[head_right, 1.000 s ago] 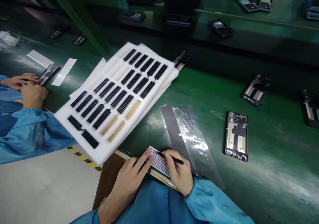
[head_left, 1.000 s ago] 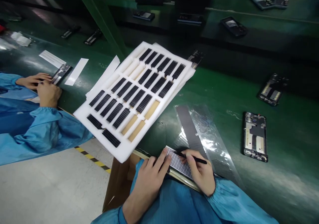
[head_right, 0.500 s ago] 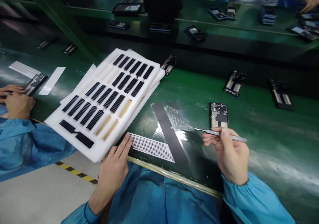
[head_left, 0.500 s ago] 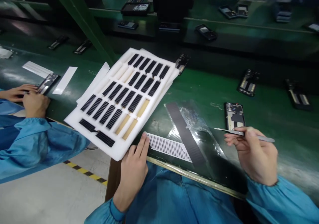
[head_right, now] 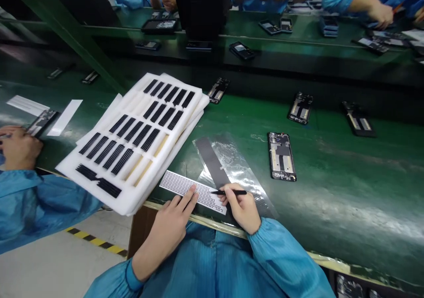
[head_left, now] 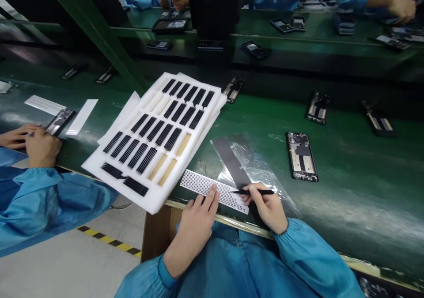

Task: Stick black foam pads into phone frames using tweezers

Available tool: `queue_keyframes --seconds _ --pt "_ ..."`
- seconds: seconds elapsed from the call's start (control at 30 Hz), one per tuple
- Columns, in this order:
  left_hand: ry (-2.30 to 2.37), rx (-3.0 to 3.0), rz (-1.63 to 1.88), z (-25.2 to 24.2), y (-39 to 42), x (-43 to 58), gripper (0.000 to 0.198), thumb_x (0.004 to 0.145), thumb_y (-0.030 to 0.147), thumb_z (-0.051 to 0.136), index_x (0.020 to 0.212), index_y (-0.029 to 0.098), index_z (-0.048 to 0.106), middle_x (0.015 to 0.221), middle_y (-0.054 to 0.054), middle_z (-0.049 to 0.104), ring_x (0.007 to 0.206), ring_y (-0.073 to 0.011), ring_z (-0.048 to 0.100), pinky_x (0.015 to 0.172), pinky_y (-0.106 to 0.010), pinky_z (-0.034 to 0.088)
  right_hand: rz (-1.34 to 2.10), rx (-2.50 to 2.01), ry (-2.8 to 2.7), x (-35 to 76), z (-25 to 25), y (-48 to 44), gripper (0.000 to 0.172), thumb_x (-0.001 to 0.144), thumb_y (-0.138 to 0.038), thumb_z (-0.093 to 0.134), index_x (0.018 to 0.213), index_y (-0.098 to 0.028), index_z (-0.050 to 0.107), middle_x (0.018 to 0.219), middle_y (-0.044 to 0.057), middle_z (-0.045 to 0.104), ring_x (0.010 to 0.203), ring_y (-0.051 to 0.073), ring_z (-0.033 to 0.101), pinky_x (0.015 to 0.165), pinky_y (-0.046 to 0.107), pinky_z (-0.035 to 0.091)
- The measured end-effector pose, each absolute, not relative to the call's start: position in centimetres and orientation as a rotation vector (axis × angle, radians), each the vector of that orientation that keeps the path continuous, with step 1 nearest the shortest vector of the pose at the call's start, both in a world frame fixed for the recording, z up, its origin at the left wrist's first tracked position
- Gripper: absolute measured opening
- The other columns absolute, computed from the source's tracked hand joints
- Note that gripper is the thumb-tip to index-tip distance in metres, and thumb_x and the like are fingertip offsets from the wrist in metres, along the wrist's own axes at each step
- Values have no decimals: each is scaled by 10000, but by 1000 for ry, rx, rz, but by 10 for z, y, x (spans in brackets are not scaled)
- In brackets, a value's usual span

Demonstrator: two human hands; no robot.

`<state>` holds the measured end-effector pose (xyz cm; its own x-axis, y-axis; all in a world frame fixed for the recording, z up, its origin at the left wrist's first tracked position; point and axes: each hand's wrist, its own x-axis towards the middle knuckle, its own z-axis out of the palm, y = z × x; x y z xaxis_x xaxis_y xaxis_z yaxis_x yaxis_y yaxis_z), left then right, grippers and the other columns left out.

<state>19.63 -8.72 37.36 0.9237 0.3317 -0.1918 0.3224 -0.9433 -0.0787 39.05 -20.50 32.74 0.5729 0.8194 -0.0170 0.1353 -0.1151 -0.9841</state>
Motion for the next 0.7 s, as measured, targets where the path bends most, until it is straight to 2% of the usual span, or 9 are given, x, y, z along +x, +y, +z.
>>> queue_keyframes --seconds 0.17,0.7 --pt "-412 -3113 241 378 -87 202 758 747 -43 454 1481 150 473 1618 -86 366 966 -226 606 788 -370 561 663 -1633 -896 392 328 -213 256 1037 -349 491 954 -205 686 666 10 696 609 161 712 648 272 598" --pt "-311 -3192 292 367 -82 207 719 792 0 459 1495 150 457 1575 -99 443 973 -256 581 750 -381 532 663 -1707 -909 392 336 -215 241 1023 -331 500 982 -210 705 676 25 724 598 185 721 608 280 608"
